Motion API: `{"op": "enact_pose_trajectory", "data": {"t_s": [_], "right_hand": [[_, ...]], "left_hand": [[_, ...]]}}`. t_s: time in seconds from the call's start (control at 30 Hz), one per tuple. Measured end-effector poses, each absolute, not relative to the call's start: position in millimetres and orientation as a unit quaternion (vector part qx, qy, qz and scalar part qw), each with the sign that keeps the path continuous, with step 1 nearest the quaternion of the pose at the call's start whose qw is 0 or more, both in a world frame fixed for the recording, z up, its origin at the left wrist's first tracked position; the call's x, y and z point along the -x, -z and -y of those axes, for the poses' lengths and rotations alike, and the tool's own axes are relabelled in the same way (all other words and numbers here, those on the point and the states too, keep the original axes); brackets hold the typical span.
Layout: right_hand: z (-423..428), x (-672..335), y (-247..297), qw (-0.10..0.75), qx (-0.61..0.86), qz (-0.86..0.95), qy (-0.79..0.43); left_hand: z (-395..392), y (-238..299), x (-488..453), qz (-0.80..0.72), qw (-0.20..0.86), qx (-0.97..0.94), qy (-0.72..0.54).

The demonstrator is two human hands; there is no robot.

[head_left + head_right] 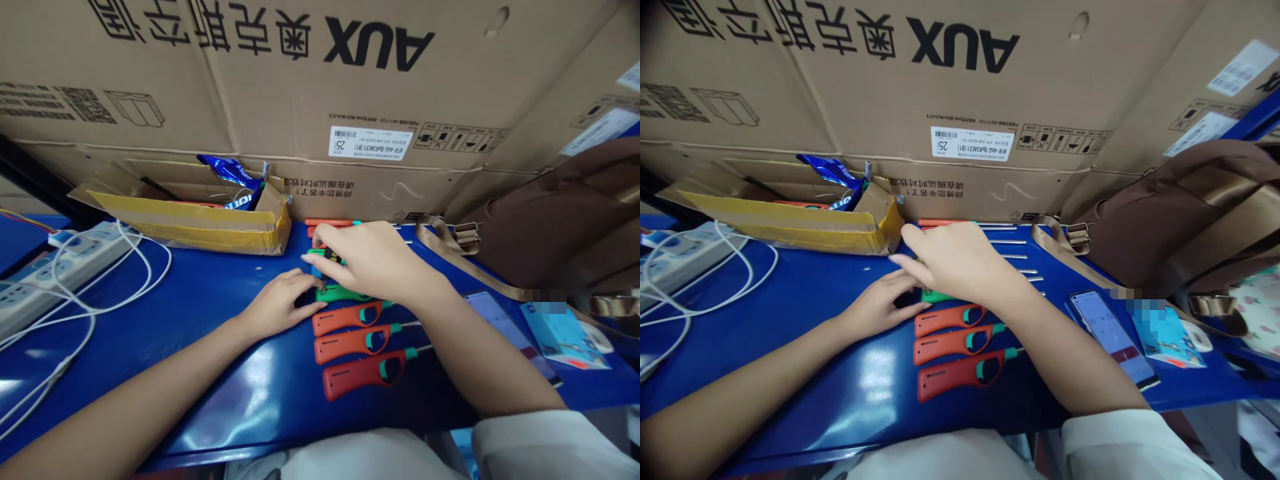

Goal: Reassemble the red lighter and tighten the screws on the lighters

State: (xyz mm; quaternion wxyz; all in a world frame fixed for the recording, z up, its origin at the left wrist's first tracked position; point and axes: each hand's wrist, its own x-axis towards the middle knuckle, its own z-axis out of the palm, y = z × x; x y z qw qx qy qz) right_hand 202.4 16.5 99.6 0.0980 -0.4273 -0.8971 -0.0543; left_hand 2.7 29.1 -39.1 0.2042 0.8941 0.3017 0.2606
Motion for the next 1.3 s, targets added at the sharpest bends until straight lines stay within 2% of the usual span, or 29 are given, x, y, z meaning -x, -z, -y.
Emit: {"op": "enact_pose_trajectory", "data": {"t_s": [0.13, 0.3, 0.77, 1.17, 1.3], "right_hand": [[-15.5, -203.1, -101.5, 0.101, 0.424, 0.900, 0.025], [-15.2, -204.4, -103.4, 0.096, 0.457, 0.882, 0.063], [-16.4, -207.4, -102.1, 0.106, 0.444, 0.889, 0.037], [-17.8, -209.1, -102.5, 0.077, 0.482, 0.871, 0.058], [-18.0, -210.6, -102.3, 0.100, 0.455, 0.884, 0.035]], "left_hand": [[-28.7, 39.5, -3.1, -0.300, 0.190, -0.897, -0.263], [-27.9, 36.4, -4.4, -0.303, 0.198, -0.894, -0.265], [-26.5, 35.1, -5.2, -0.305, 0.186, -0.899, -0.252], [-26.5, 32.5, -5.9, -0.302, 0.198, -0.895, -0.261], [-26.1, 31.5, -6.2, -0.310, 0.199, -0.892, -0.261]]}}
